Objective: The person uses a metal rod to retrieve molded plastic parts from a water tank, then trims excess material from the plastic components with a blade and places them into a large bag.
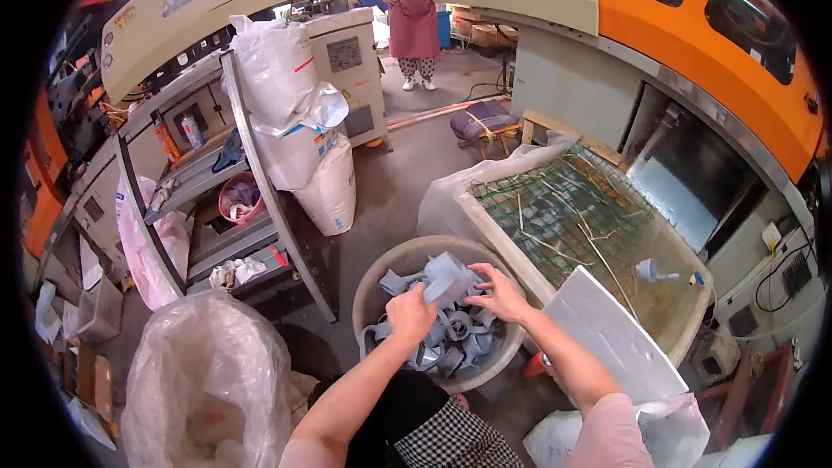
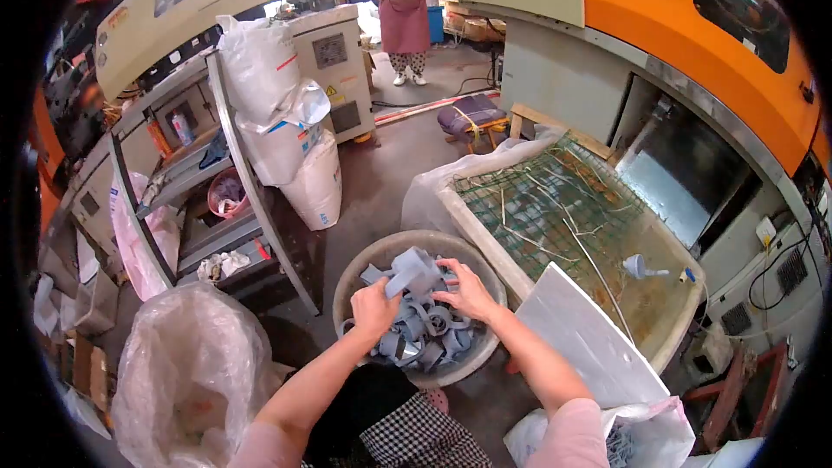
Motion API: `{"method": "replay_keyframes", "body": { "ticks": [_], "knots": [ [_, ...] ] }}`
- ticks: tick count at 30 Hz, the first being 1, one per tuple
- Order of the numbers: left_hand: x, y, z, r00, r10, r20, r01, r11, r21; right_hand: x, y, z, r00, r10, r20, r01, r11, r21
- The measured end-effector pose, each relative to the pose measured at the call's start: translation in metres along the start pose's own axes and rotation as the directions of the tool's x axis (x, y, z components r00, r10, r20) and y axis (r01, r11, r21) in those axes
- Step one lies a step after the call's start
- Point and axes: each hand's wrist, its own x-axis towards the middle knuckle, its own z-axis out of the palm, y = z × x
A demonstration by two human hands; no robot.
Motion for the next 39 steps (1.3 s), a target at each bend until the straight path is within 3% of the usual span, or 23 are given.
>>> {"method": "replay_keyframes", "body": {
  "ticks": [2,4,5,6,7,8,10,13,14,17,19,20,22,23,25,27,28,31,32,34,35,38,39],
  "knots": [
    [-0.005,0.018,-0.002,0.995,0.098,0.008,-0.098,0.995,0.006,-0.006,0.0,-0.003,0.994,-0.098,-0.039,0.1,0.993,0.069],
    [-0.007,0.034,-0.009,0.976,0.212,-0.047,-0.213,0.977,-0.017,-0.015,0.014,-0.013,0.972,-0.146,-0.185,0.147,0.989,-0.008],
    [-0.011,0.046,-0.009,0.945,0.315,-0.093,-0.32,0.946,-0.046,-0.025,-0.011,-0.027,0.976,-0.081,-0.201,0.081,0.997,-0.01],
    [-0.014,0.059,-0.012,0.945,0.321,-0.06,-0.325,0.944,-0.06,-0.033,-0.037,-0.045,0.975,0.006,-0.222,-0.008,1.0,-0.007],
    [-0.017,0.072,-0.016,0.944,0.331,-0.015,-0.331,0.94,-0.079,-0.031,-0.001,-0.047,0.912,-0.245,-0.329,0.248,0.968,-0.035],
    [-0.019,0.086,-0.02,0.923,0.379,-0.063,-0.384,0.909,-0.162,-0.045,-0.027,-0.07,0.869,-0.357,-0.341,0.294,0.929,-0.225],
    [-0.026,0.11,-0.028,0.887,0.444,-0.126,-0.461,0.851,-0.251,-0.07,-0.064,-0.107,0.872,-0.206,-0.445,0.182,0.979,-0.097],
    [-0.033,0.121,-0.022,0.905,0.419,-0.077,-0.419,0.842,-0.34,-0.086,-0.055,-0.174,0.763,-0.293,-0.577,0.121,0.94,-0.318],
    [-0.039,0.126,-0.015,0.903,0.428,-0.028,-0.409,0.84,-0.357,-0.101,-0.07,-0.196,0.749,-0.174,-0.639,-0.007,0.963,-0.27],
    [-0.053,0.137,0.017,0.891,0.443,0.094,-0.377,0.841,-0.387,-0.128,-0.037,-0.269,0.737,-0.136,-0.662,-0.277,0.832,-0.48],
    [-0.06,0.148,0.045,0.884,0.442,0.149,-0.344,0.833,-0.433,-0.144,-0.025,-0.306,0.779,0.134,-0.612,-0.565,0.572,-0.594],
    [-0.062,0.158,0.058,0.88,0.437,0.185,-0.321,0.836,-0.445,-0.152,-0.001,-0.321,0.775,0.147,-0.615,-0.575,0.567,-0.59],
    [-0.065,0.176,0.082,0.874,0.422,0.239,-0.271,0.834,-0.481,-0.163,0.057,-0.332,0.788,0.385,-0.481,-0.61,0.386,-0.692],
    [-0.065,0.182,0.093,0.869,0.429,0.248,-0.269,0.829,-0.489,-0.165,0.08,-0.332,0.718,0.532,-0.45,-0.651,0.283,-0.704],
    [-0.066,0.191,0.111,0.865,0.426,0.264,-0.252,0.825,-0.506,-0.17,0.131,-0.322,0.554,0.79,-0.262,-0.697,0.269,-0.664],
    [-0.066,0.191,0.121,0.854,0.434,0.288,-0.257,0.831,-0.493,-0.173,0.171,-0.301,0.508,0.832,-0.223,-0.717,0.265,-0.644],
    [-0.067,0.189,0.124,0.842,0.444,0.305,-0.268,0.837,-0.478,-0.17,0.185,-0.292,0.387,0.906,-0.173,-0.79,0.229,-0.569],
    [-0.069,0.191,0.129,0.822,0.448,0.351,-0.261,0.845,-0.467,-0.166,0.244,-0.267,0.334,0.939,-0.076,-0.845,0.263,-0.466],
    [-0.069,0.189,0.133,0.814,0.456,0.36,-0.272,0.847,-0.456,-0.162,0.262,-0.26,0.394,0.919,-0.032,-0.794,0.322,-0.516],
    [-0.068,0.189,0.134,0.81,0.451,0.375,-0.274,0.856,-0.438,-0.162,0.308,-0.238,0.312,0.95,0.014,-0.87,0.292,-0.396],
    [-0.067,0.189,0.135,0.802,0.455,0.388,-0.28,0.859,-0.428,-0.151,0.303,-0.232,0.171,0.984,0.046,-0.938,0.177,-0.298],
    [-0.063,0.186,0.138,0.805,0.447,0.389,-0.291,0.87,-0.397,-0.149,0.346,-0.205,0.273,0.949,0.159,-0.857,0.315,-0.408],
    [-0.062,0.185,0.138,0.802,0.441,0.402,-0.289,0.877,-0.385,-0.148,0.357,-0.197,0.262,0.96,0.101,-0.935,0.278,-0.219]
  ]
}}
